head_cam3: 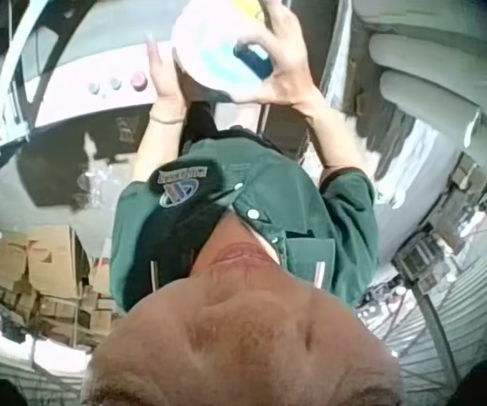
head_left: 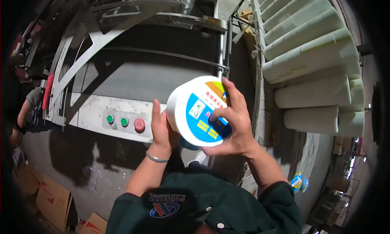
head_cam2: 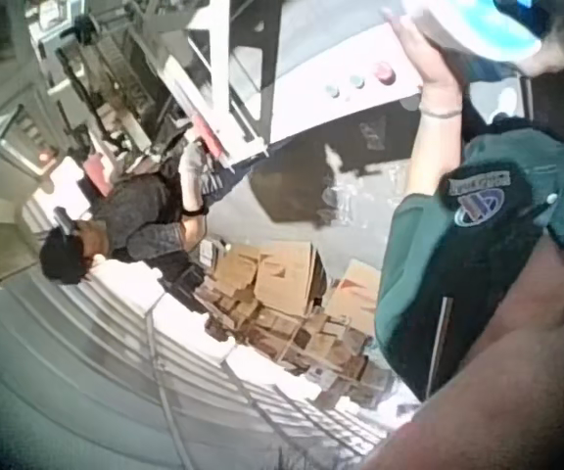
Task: Apply circular labels to rolls of building mesh material.
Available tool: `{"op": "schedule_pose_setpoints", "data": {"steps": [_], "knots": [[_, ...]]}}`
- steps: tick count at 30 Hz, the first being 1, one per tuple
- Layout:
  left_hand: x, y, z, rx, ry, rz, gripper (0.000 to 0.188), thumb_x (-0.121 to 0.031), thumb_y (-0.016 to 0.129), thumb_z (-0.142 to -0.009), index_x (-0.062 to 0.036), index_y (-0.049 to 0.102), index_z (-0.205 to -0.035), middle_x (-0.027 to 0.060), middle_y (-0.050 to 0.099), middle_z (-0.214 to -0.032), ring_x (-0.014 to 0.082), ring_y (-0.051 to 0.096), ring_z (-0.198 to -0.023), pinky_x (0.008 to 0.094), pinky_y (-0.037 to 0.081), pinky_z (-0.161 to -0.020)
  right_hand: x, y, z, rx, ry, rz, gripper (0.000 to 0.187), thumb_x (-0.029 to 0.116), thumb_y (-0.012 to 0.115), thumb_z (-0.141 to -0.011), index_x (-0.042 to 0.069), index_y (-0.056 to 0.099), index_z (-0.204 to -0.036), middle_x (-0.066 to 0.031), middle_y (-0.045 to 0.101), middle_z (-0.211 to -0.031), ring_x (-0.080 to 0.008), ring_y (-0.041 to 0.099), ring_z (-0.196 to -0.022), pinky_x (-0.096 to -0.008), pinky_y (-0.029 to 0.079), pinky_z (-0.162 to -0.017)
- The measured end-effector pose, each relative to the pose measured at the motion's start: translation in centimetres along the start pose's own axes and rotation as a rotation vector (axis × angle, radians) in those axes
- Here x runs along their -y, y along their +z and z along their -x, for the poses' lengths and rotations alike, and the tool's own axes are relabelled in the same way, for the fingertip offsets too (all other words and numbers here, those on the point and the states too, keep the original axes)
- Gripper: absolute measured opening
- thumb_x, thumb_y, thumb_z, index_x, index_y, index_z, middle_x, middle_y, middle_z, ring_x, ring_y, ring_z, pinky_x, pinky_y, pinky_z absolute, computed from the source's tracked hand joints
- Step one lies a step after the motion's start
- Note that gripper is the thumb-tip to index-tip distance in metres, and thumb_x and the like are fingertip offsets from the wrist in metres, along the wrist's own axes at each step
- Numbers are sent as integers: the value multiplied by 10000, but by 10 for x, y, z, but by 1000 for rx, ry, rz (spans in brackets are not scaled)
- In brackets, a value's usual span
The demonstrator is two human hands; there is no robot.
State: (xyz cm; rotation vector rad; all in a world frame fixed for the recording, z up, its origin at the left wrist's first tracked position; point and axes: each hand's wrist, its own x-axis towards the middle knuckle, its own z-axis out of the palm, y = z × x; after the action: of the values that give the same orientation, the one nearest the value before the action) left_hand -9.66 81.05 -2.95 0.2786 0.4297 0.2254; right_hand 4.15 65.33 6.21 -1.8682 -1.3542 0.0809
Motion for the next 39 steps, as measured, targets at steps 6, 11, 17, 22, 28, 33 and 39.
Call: {"op": "schedule_pose_setpoints", "data": {"steps": [6,11,17,22,28,33,39], "knots": [[-21,-11,-15,-133,297,-629,698,-216,701,-951,-7,368,-1528,157,595,-1346,202,551,-1234,351,415,-1076,-89,50,-137,-326,225,251,642,416,904,-542,66,664,-1024,-296,538,-1367,-452,577,-1190,-494,473,-1019],[-52,-25,-3,-122,301,-658,727,-55,752,-884,9,382,-1506,138,651,-1213,177,578,-1129,337,420,-1037,-176,95,-224,-277,610,369,753,594,810,-564,96,694,-1116,-212,601,-1249,-373,559,-1157,-469,441,-1018],[-70,-25,-1,-172,355,-716,597,-62,682,-907,29,458,-1452,89,681,-1073,104,591,-934,233,475,-798,-209,147,-237,-274,614,525,980,824,733,-659,126,612,-1337,-239,400,-1560,-470,296,-1468,-533,240,-1212],[-42,-13,-4,-122,331,-854,511,-113,649,-937,49,497,-1397,85,657,-1025,125,579,-920,263,476,-823,-174,115,-248,115,786,221,1039,879,498,-784,242,360,-1594,-206,62,-1707,-545,-38,-1528,-727,-77,-1171],[9,-15,12,-75,306,-942,435,-180,602,-978,78,546,-1324,78,624,-953,153,560,-900,307,460,-879,-161,25,-158,-468,295,170,671,554,733,-841,160,597,-1366,-320,375,-1510,-515,321,-1421,-623,223,-1175],[58,4,31,-101,282,-965,332,-118,626,-952,56,606,-1234,66,632,-932,138,570,-876,296,463,-862,-182,-265,65,-1164,83,839,272,197,764,-756,74,616,-948,-133,626,-1025,-328,582,-1031,-458,471,-900],[174,86,42,14,174,-1121,232,-86,670,-948,37,661,-1144,66,665,-976,137,626,-888,279,514,-814,-211,-500,298,-455,1033,1163,581,594,714,-853,54,718,-1066,-165,731,-1053,-357,655,-1067,-478,464,-1001]]}}
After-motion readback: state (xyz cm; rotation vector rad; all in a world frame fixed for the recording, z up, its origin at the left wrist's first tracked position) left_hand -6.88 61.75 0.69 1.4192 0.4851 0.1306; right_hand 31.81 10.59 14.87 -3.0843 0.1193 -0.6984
